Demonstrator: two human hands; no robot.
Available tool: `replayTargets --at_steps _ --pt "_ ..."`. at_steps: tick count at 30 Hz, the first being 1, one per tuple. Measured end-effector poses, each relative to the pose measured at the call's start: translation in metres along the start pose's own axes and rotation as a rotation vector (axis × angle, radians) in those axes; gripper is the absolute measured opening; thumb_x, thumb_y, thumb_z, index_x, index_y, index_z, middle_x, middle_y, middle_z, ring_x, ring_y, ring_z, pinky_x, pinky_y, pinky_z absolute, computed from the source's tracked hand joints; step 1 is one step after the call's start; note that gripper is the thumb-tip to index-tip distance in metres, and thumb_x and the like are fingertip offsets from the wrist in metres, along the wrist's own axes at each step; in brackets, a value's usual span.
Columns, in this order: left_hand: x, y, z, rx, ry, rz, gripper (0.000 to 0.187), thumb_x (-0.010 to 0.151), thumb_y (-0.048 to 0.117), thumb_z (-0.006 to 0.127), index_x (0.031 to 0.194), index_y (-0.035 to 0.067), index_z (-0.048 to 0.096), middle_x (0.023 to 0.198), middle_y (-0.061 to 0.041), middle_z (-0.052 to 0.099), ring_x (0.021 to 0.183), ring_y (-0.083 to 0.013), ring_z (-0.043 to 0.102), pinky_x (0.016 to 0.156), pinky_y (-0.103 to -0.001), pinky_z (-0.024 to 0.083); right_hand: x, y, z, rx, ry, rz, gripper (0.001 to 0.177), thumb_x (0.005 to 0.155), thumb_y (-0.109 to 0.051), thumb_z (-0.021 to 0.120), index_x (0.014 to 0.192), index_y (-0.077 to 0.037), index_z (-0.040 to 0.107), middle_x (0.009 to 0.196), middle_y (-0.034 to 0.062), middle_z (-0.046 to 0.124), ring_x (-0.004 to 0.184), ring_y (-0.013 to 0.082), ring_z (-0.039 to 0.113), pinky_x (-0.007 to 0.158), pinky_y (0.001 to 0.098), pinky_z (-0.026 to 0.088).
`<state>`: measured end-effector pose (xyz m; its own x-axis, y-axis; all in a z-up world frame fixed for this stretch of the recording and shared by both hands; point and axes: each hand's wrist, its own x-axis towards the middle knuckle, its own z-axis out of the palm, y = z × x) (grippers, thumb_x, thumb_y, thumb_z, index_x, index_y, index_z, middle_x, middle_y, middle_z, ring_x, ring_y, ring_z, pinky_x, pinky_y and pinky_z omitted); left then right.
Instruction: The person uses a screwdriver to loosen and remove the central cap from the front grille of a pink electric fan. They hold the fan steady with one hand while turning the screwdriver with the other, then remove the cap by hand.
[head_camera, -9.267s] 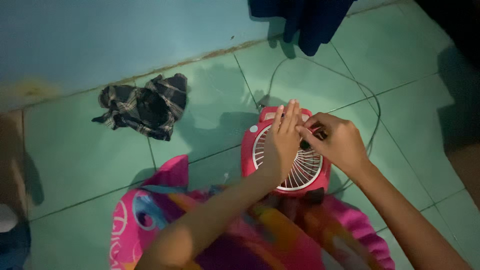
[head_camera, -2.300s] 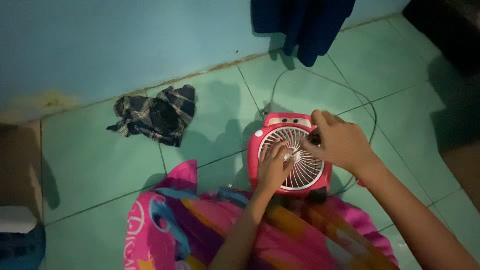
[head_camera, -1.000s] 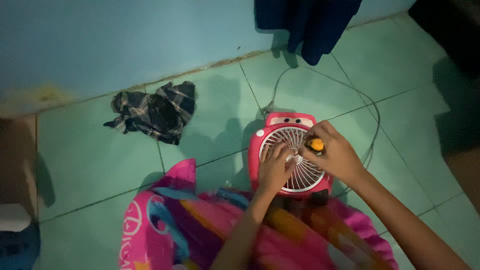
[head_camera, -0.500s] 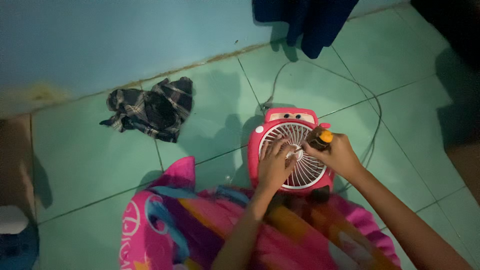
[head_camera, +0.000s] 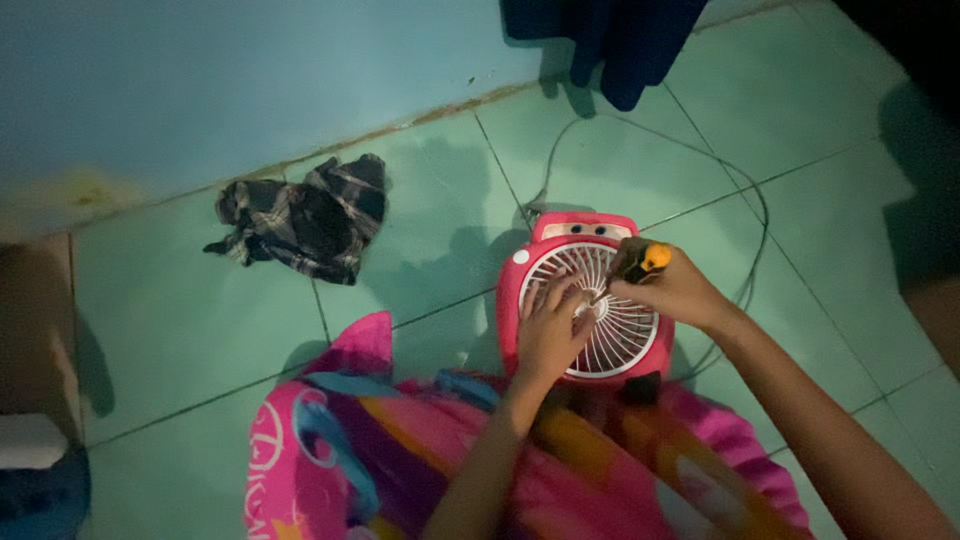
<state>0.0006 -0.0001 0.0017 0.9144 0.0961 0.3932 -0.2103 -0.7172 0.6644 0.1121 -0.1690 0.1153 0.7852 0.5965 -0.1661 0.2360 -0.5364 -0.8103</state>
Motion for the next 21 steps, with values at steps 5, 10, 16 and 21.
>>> replayTargets --at_steps 5,10,16,21 --pt "-0.004 0.001 0.002 -0.006 0.059 0.01 0.028 0.094 0.03 0.071 0.118 0.017 0.07 0.145 -0.003 0.057 0.146 -0.0266 0.047 0.125 -0.05 0.029 -0.013 0.003 0.022 0.139 0.221 -0.16 0.024 0.086 -0.014 0.083 0.096 -0.002 0.065 0.088 0.0033 0.067 0.08 0.0099 0.063 0.073 0.0285 0.054" --pt "0.002 -0.007 0.002 -0.006 0.032 0.021 0.027 0.094 0.032 0.071 0.118 0.018 0.07 0.144 -0.003 0.058 0.145 -0.0267 0.047 0.124 -0.052 0.028 -0.024 -0.004 0.034 0.117 0.475 -0.168 0.035 0.082 -0.012 0.087 0.101 -0.001 0.059 0.09 0.0024 0.069 0.081 0.0071 0.065 0.073 0.0264 0.056" --pt "-0.001 -0.007 0.003 -0.021 0.043 0.035 0.03 0.096 0.032 0.069 0.121 0.016 0.069 0.147 -0.004 0.058 0.147 -0.0278 0.047 0.125 -0.052 0.028 -0.027 -0.005 0.047 0.151 0.607 -0.162 0.041 0.08 -0.007 0.09 0.103 0.002 0.058 0.091 0.0054 0.068 0.083 0.0088 0.063 0.075 0.0265 0.054" --pt "0.004 -0.007 -0.004 -0.013 -0.015 0.026 0.033 0.095 0.03 0.067 0.123 0.012 0.069 0.143 -0.007 0.057 0.145 -0.0289 0.047 0.124 -0.052 0.027 -0.025 0.004 0.077 0.361 0.659 -0.163 0.029 0.089 -0.005 0.079 0.114 0.002 0.066 0.106 0.0023 0.071 0.096 0.0098 0.064 0.088 0.0272 0.051"
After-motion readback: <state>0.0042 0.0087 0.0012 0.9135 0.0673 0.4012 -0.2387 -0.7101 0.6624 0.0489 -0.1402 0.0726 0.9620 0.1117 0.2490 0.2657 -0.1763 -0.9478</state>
